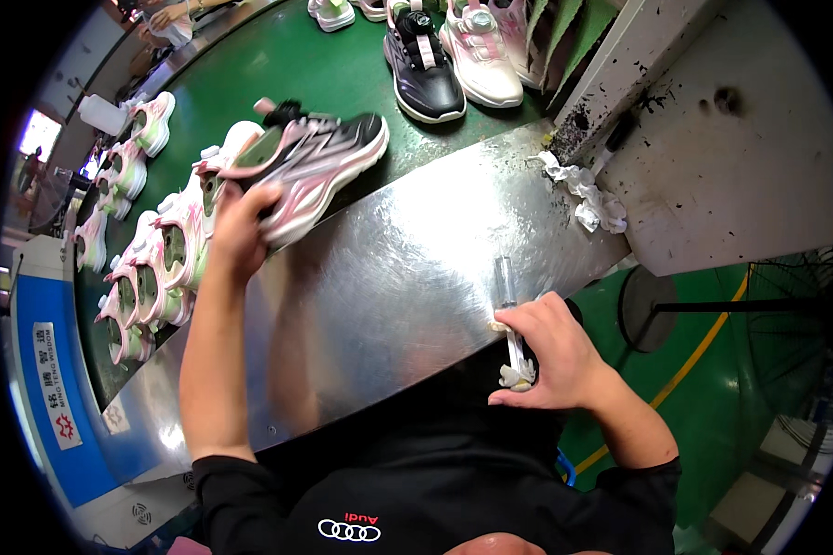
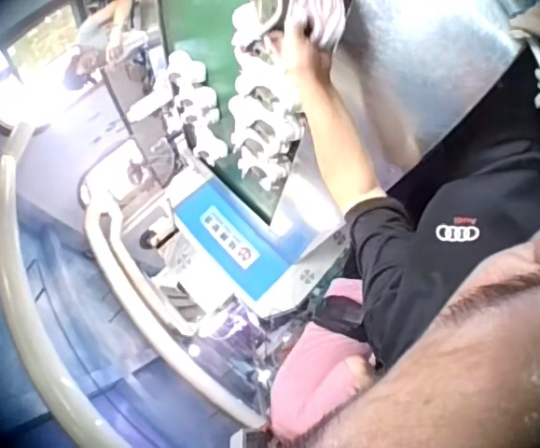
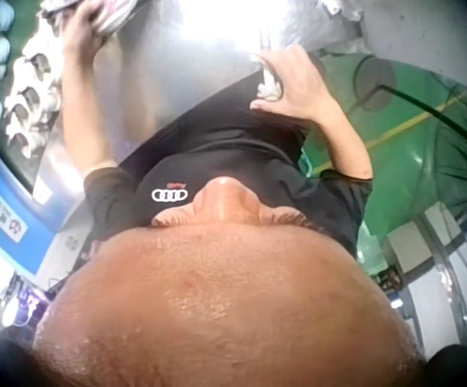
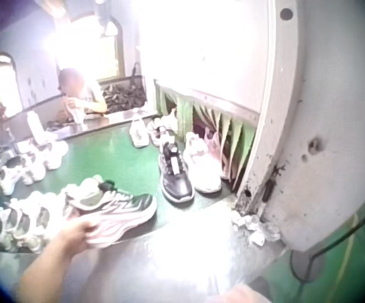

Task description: The person picks up shoes from a conveyor belt one by one, applies adhesive along the soles using a syringe, and places them back onto the conveyor belt.

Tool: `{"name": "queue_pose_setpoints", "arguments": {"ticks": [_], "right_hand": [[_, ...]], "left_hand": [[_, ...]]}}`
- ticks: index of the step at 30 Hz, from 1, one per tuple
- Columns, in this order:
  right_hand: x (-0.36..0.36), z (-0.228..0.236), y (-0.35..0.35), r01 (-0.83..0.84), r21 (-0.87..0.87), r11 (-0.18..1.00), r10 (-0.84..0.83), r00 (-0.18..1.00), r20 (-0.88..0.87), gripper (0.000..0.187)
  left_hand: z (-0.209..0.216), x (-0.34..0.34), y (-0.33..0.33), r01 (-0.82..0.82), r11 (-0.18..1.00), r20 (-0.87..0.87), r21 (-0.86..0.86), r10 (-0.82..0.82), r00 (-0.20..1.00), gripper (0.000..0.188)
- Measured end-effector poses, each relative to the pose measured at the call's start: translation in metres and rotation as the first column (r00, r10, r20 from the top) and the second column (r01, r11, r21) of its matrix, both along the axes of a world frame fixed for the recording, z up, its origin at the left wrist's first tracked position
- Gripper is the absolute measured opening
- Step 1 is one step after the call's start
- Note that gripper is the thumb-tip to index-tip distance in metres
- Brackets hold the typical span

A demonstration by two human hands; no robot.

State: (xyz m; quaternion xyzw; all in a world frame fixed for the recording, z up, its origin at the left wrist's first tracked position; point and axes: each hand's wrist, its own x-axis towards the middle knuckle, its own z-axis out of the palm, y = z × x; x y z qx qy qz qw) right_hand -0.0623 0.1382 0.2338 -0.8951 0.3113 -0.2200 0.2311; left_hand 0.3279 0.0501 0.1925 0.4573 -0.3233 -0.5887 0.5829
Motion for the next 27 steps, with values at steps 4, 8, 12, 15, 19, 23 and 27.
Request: {"name": "queue_pose_setpoints", "arguments": {"ticks": [4, 8, 12, 15, 19, 23, 27], "right_hand": [[0.000, 0.006, -0.013, 0.016, -0.039, 0.999, -0.023, 0.982, -0.190, 0.075], [0.007, 0.014, -0.025, 0.010, -0.070, 0.998, -0.030, 0.959, -0.282, 0.072], [0.017, 0.023, -0.028, -0.032, -0.094, 0.995, -0.010, 0.912, -0.410, 0.068], [0.017, 0.029, -0.020, -0.056, -0.039, 0.998, 0.030, 0.871, -0.491, 0.070], [0.022, 0.036, -0.014, -0.067, -0.012, 0.998, 0.055, 0.887, -0.459, 0.071], [0.018, 0.024, -0.016, 0.022, -0.014, 1.000, -0.025, 0.954, -0.300, 0.077], [0.019, 0.026, -0.007, -0.015, 0.073, 0.997, 0.036, 0.953, -0.300, 0.081]], "left_hand": [[0.021, -0.008, 0.098, 0.030, 0.963, 0.306, -0.267, 0.055, 0.950, 0.085], [0.008, -0.024, 0.193, 0.118, 0.955, 0.788, -0.272, 0.150, 0.597, 0.093], [-0.009, -0.042, 0.235, 0.067, 0.975, 0.663, -0.210, 0.092, 0.743, 0.095], [-0.005, -0.016, 0.197, -0.172, 0.985, 0.170, -0.029, 0.174, 0.970, 0.088], [-0.025, 0.027, 0.123, -0.038, 0.996, 0.284, 0.078, 0.014, 0.959, 0.052], [-0.029, 0.035, 0.071, 0.090, 0.972, 0.563, 0.217, -0.200, 0.802, 0.031], [-0.010, 0.009, 0.068, 0.159, 0.977, 0.419, 0.139, -0.204, 0.885, 0.032]]}}
